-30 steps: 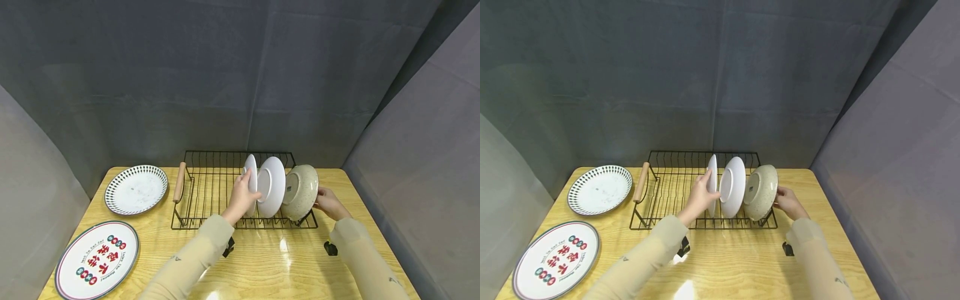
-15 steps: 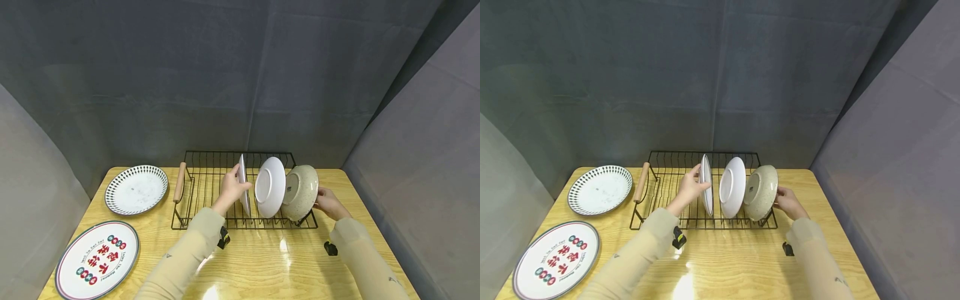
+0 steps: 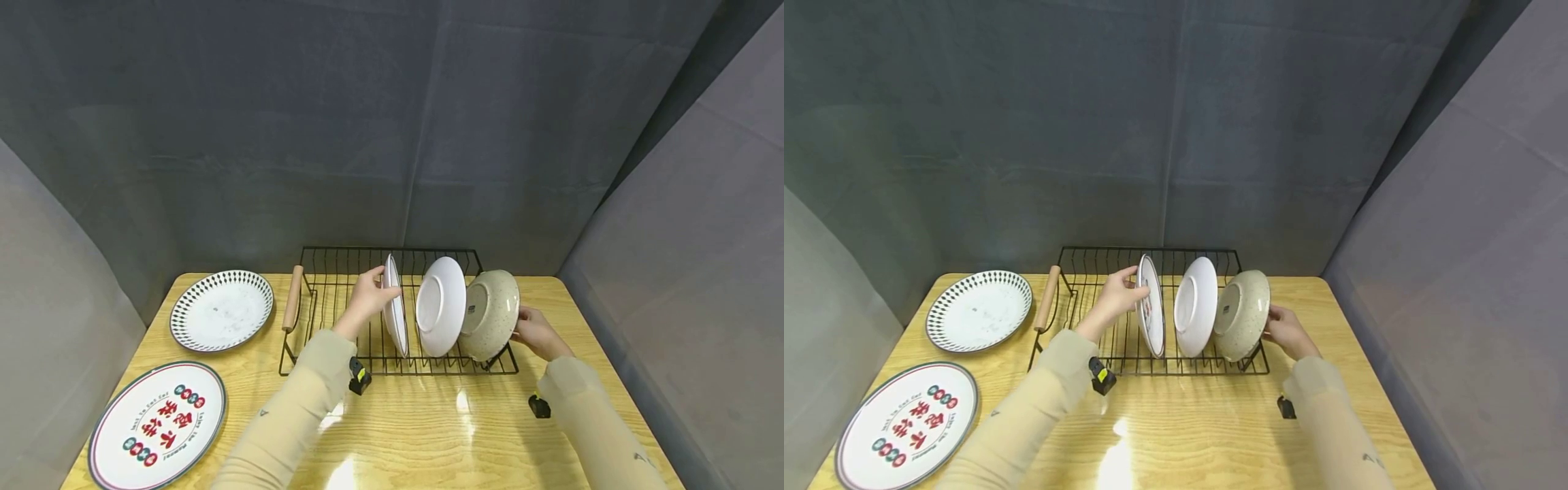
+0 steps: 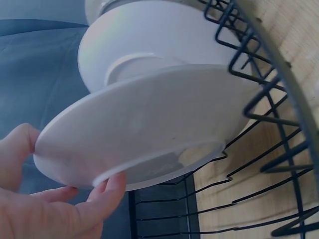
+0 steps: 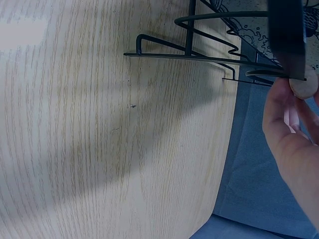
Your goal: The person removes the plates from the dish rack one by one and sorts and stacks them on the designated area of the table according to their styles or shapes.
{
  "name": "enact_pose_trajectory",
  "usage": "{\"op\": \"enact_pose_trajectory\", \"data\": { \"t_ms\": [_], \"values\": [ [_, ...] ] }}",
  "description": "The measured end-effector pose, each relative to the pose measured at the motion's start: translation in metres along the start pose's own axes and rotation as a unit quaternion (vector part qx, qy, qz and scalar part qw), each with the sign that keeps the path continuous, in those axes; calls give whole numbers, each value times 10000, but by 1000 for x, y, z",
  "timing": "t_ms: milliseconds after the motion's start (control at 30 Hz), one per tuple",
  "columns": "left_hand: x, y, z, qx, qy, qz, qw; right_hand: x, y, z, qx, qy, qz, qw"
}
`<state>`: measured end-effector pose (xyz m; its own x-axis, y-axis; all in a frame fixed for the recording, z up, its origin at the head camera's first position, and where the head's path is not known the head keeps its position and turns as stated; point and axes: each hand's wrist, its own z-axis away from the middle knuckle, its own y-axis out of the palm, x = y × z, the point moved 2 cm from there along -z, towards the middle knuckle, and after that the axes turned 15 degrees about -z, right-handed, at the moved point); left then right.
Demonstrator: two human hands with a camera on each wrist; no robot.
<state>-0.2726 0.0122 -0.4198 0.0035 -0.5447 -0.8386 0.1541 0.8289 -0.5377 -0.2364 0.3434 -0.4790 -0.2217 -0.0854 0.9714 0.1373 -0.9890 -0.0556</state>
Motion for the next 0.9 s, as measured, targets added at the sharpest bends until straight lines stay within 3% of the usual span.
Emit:
{"op": "enact_pose_trajectory", "data": {
  "t_ms": [333, 567, 900],
  "values": [
    [-6, -18, 5, 290, -223, 704, 9968, 0, 2, 1, 26, -15, -21, 10000],
    [-6, -34, 7, 345, -230, 854, 9955, 1, 2, 2, 74, -23, 36, 10000],
    [-5, -64, 11, 309, -426, 1566, 9863, 0, 1, 1, -2, 8, 40, 10000]
  ]
}}
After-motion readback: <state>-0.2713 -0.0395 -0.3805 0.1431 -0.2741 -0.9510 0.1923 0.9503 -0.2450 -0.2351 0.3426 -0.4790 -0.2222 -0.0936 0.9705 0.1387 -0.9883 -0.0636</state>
